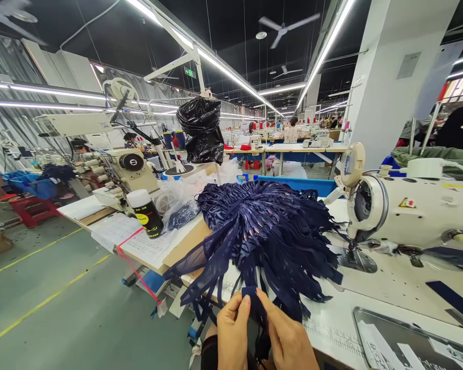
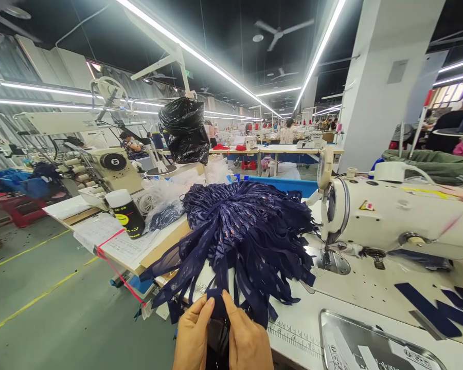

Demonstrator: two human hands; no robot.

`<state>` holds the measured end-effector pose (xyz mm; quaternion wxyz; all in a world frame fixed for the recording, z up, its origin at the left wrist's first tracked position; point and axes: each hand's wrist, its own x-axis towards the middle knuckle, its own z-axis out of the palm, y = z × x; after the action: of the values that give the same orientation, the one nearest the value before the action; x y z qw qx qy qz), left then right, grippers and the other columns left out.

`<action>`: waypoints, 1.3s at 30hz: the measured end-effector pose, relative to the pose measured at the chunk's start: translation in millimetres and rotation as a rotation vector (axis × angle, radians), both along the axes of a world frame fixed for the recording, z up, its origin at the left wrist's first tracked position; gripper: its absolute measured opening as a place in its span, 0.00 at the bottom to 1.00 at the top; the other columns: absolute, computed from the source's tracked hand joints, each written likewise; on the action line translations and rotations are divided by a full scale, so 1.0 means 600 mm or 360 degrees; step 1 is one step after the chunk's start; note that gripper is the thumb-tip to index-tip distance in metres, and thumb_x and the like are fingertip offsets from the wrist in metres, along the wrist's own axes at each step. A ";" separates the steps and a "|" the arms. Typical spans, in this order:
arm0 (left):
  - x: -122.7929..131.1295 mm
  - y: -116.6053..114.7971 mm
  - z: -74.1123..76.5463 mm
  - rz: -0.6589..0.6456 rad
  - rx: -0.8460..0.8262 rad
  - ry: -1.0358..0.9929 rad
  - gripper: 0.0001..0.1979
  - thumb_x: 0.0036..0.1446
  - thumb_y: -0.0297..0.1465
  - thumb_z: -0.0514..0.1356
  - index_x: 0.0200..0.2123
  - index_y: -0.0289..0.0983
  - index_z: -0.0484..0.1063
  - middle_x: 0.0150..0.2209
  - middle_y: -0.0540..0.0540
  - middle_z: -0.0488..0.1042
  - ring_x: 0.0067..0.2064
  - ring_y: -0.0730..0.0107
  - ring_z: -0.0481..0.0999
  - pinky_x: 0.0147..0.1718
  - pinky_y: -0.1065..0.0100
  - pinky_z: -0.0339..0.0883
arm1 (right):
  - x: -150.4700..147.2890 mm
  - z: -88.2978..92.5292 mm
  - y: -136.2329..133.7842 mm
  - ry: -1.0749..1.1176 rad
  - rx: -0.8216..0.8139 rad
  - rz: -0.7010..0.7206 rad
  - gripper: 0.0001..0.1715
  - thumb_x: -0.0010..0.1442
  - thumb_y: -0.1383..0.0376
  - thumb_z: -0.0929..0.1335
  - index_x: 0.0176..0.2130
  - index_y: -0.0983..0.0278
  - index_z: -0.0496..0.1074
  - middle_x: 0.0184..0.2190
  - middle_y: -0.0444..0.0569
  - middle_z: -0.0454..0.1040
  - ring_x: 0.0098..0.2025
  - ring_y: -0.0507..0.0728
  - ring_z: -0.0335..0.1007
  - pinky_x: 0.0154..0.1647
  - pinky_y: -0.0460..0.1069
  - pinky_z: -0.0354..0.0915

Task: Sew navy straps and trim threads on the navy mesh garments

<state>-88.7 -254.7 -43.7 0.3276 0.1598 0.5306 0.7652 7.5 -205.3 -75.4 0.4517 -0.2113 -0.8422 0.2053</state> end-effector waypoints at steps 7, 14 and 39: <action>-0.001 0.000 0.013 -0.0038 0.0086 -0.0232 0.10 0.37 0.35 0.68 0.21 0.34 0.73 0.21 0.50 0.72 0.29 0.70 0.70 0.36 0.72 0.63 | -0.003 -0.009 -0.003 0.0061 -0.0030 0.0038 0.27 0.61 0.70 0.52 0.59 0.62 0.53 0.44 0.50 0.73 0.38 0.55 0.74 0.34 0.45 0.71; -0.001 0.001 0.018 -0.0073 0.0118 -0.0319 0.10 0.37 0.33 0.68 0.21 0.34 0.73 0.22 0.51 0.72 0.28 0.73 0.68 0.35 0.73 0.63 | -0.003 0.000 -0.007 0.0091 -0.0004 -0.0027 0.25 0.63 0.68 0.52 0.58 0.61 0.56 0.44 0.48 0.73 0.39 0.55 0.74 0.34 0.44 0.71; 0.001 0.002 0.009 0.0027 0.0026 -0.0060 0.12 0.36 0.37 0.67 0.21 0.33 0.74 0.20 0.50 0.71 0.27 0.70 0.70 0.30 0.72 0.63 | 0.001 0.000 -0.002 -0.0008 -0.0077 0.0070 0.27 0.60 0.71 0.52 0.58 0.64 0.56 0.43 0.51 0.74 0.36 0.55 0.74 0.37 0.46 0.70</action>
<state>-88.3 -253.7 -38.1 0.3298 0.1436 0.5195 0.7751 8.3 -206.3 -75.1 0.4396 -0.2040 -0.8425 0.2351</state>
